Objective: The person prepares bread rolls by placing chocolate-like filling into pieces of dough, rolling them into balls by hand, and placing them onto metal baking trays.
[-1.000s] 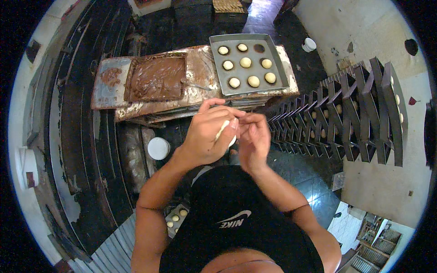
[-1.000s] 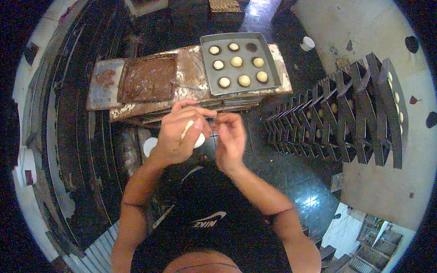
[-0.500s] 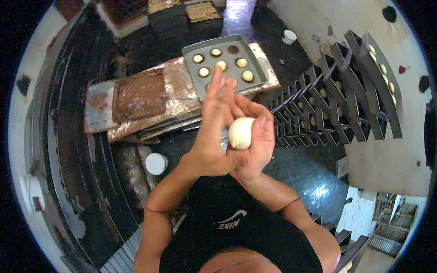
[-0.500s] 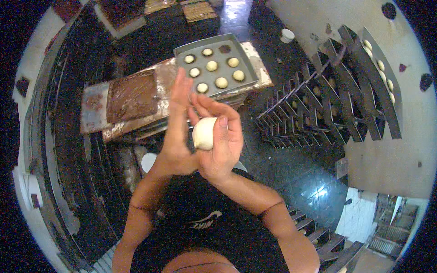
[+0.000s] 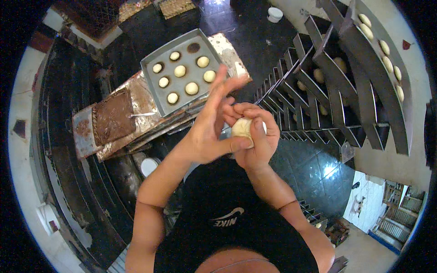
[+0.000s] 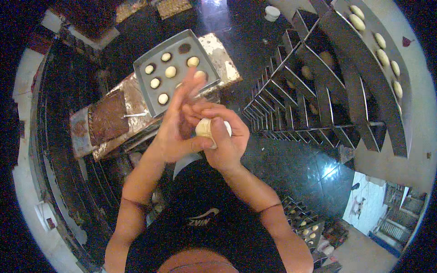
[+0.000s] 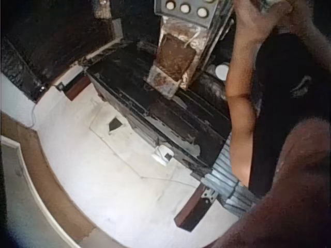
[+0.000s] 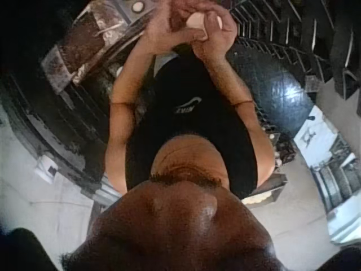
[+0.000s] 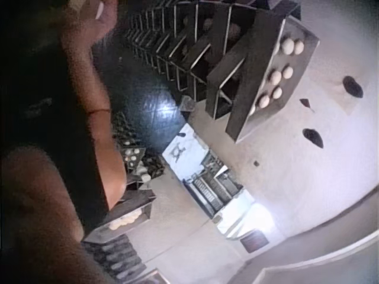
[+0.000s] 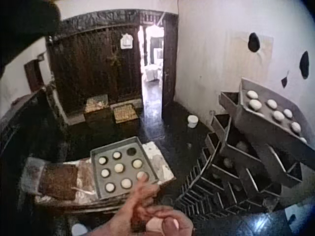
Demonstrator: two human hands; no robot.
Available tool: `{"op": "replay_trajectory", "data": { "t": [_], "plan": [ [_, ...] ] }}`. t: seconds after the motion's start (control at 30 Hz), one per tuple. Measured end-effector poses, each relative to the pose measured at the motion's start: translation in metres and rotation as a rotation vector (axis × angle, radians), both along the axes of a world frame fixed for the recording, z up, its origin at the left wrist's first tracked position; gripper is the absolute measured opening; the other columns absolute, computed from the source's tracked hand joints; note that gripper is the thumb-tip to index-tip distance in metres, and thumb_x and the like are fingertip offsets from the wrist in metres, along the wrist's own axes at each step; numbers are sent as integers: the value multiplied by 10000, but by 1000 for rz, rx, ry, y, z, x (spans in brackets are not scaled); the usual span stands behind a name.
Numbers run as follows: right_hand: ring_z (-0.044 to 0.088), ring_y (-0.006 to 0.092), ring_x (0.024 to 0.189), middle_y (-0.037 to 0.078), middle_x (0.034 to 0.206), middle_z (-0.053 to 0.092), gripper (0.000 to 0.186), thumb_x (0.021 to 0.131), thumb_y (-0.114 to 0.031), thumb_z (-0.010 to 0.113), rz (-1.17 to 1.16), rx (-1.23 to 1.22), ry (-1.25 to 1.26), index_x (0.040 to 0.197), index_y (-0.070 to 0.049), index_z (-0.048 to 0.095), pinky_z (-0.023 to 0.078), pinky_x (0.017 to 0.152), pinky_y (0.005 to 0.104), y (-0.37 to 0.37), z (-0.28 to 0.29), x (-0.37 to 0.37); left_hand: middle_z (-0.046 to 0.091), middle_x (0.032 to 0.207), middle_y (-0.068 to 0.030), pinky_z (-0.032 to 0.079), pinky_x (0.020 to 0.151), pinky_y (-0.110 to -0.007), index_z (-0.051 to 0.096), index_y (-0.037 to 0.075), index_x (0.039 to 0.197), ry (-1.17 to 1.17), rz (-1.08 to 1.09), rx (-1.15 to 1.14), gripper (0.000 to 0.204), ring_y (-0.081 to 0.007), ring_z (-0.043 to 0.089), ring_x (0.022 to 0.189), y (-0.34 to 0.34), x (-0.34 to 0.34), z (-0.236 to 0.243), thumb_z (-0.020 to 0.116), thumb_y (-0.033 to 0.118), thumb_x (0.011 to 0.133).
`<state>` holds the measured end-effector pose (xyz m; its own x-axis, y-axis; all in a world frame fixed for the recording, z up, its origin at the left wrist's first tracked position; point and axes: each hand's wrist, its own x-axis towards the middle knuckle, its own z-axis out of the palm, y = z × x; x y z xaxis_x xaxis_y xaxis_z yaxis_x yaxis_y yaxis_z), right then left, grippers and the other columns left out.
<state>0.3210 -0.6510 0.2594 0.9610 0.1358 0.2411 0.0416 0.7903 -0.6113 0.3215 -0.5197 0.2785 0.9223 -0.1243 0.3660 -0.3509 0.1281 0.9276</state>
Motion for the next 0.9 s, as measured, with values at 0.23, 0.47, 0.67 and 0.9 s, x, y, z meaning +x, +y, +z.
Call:
{"op": "replay_trajectory", "data": {
  "t": [0.23,0.47,0.67,0.9],
  "plan": [
    [680,350,1114,237,1189,678,312,1029,-234,634,37,128,114,1144,56,636,573,965,472,-10,-43,78,545,1399,-73,347,1144,-338,177,97,1647,497,-408,-430,1069,-172,551,1265,-6,81,-33,789,-4,776],
    [690,336,1078,227,1190,684,294,1020,-225,645,96,-84,269,1133,47,647,550,976,449,53,-104,172,569,1359,-40,409,1095,-349,398,81,1546,736,-356,-671,833,-173,537,1279,54,165,-116,762,-2,801],
    [713,304,1024,174,1120,726,276,1034,-225,613,284,-560,531,1053,40,685,558,926,414,149,-217,270,591,1289,-47,462,1034,-370,565,72,1327,1087,159,-868,454,-190,544,1258,135,212,-245,711,125,901],
    [697,358,1077,172,1195,717,237,967,-170,638,245,-1610,-741,1133,-15,705,570,930,404,278,-332,461,604,1336,-94,483,1038,-404,569,44,1293,1139,638,-538,332,-249,604,1226,239,225,-296,639,149,986]
  ]
}}
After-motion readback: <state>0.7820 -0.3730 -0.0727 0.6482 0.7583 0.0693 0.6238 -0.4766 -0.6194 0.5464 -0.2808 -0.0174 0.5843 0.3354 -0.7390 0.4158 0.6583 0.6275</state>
